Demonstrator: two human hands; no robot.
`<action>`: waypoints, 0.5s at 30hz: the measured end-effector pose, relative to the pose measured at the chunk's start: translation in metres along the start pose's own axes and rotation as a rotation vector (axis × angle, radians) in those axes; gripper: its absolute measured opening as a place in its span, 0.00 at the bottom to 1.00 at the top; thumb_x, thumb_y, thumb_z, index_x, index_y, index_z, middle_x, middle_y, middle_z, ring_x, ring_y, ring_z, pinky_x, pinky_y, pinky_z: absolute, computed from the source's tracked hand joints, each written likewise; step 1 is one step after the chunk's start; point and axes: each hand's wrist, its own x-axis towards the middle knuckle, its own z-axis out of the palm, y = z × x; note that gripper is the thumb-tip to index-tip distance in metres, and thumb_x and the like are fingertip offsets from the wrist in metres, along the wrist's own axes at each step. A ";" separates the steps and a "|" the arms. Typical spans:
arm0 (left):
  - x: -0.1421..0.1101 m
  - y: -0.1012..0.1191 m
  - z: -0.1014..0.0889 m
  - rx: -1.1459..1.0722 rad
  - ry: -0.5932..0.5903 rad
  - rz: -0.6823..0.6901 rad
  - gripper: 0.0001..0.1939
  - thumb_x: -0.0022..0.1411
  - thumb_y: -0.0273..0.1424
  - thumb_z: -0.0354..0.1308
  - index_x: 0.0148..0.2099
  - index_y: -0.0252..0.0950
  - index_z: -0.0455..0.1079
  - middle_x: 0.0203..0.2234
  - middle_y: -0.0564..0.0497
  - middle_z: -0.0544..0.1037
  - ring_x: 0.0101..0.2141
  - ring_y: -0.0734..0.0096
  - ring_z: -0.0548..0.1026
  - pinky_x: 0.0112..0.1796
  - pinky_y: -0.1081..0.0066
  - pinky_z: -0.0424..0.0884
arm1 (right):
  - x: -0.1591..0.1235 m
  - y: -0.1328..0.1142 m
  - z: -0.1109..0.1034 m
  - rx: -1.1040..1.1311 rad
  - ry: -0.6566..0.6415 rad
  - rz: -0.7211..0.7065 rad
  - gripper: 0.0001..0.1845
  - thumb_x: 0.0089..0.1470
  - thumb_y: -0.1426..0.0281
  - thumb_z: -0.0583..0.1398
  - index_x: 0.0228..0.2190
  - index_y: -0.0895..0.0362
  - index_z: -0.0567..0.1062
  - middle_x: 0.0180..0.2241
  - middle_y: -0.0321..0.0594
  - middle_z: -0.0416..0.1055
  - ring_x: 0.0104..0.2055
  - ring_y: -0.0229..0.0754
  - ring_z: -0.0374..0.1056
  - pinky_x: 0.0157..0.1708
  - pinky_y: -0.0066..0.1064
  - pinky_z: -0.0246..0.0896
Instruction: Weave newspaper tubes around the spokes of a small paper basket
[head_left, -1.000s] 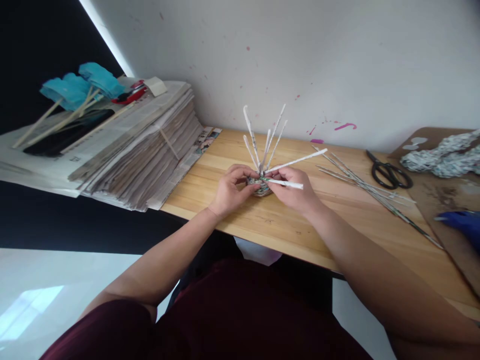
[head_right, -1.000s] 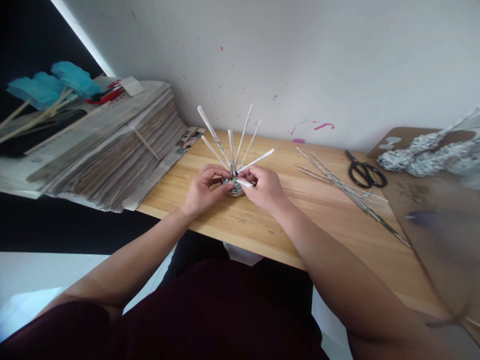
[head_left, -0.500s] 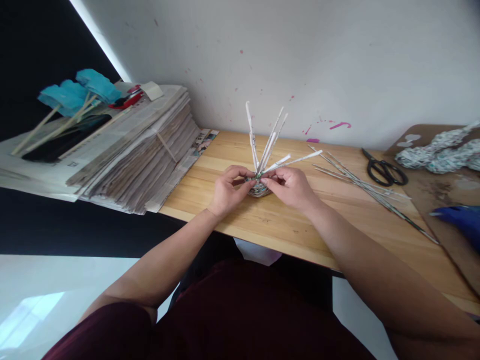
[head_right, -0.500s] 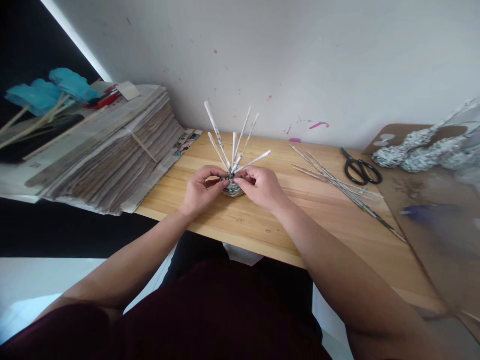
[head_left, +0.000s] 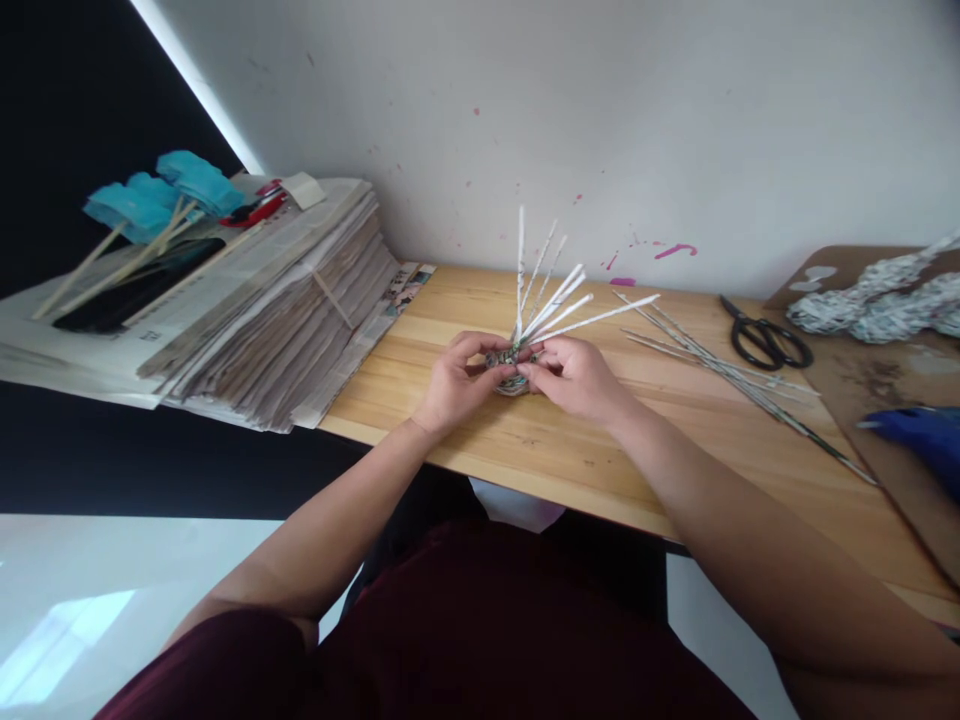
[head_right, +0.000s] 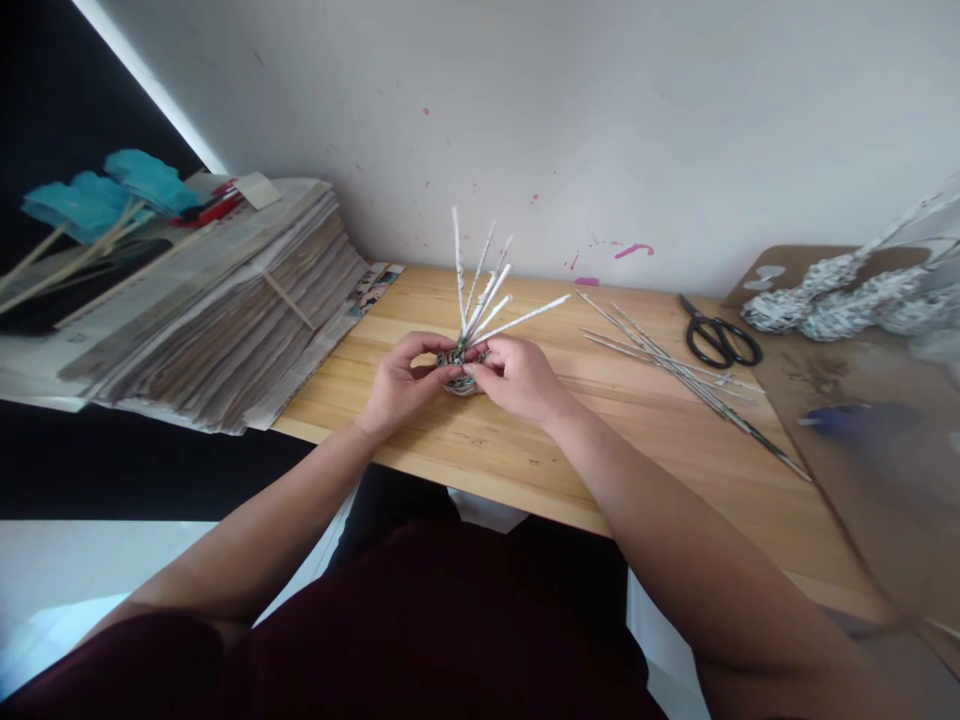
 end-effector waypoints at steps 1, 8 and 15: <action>0.000 -0.001 0.000 -0.003 0.001 -0.001 0.14 0.59 0.32 0.70 0.47 0.36 0.77 0.44 0.45 0.77 0.47 0.65 0.76 0.39 0.71 0.81 | 0.000 0.000 0.000 0.011 -0.012 -0.005 0.11 0.55 0.63 0.64 0.37 0.57 0.76 0.20 0.34 0.73 0.23 0.38 0.66 0.25 0.31 0.61; 0.000 -0.003 0.003 -0.068 0.077 -0.019 0.12 0.59 0.36 0.70 0.42 0.35 0.77 0.39 0.46 0.79 0.43 0.65 0.78 0.38 0.70 0.81 | -0.003 0.001 0.001 -0.009 -0.004 -0.098 0.12 0.58 0.64 0.63 0.38 0.58 0.82 0.25 0.37 0.77 0.24 0.36 0.67 0.26 0.29 0.60; 0.000 0.002 0.009 -0.034 0.156 -0.080 0.13 0.55 0.36 0.71 0.40 0.35 0.77 0.37 0.47 0.80 0.41 0.66 0.78 0.35 0.73 0.80 | -0.003 0.001 -0.004 -0.157 0.005 -0.205 0.13 0.60 0.68 0.62 0.42 0.54 0.87 0.35 0.40 0.84 0.31 0.40 0.75 0.30 0.31 0.66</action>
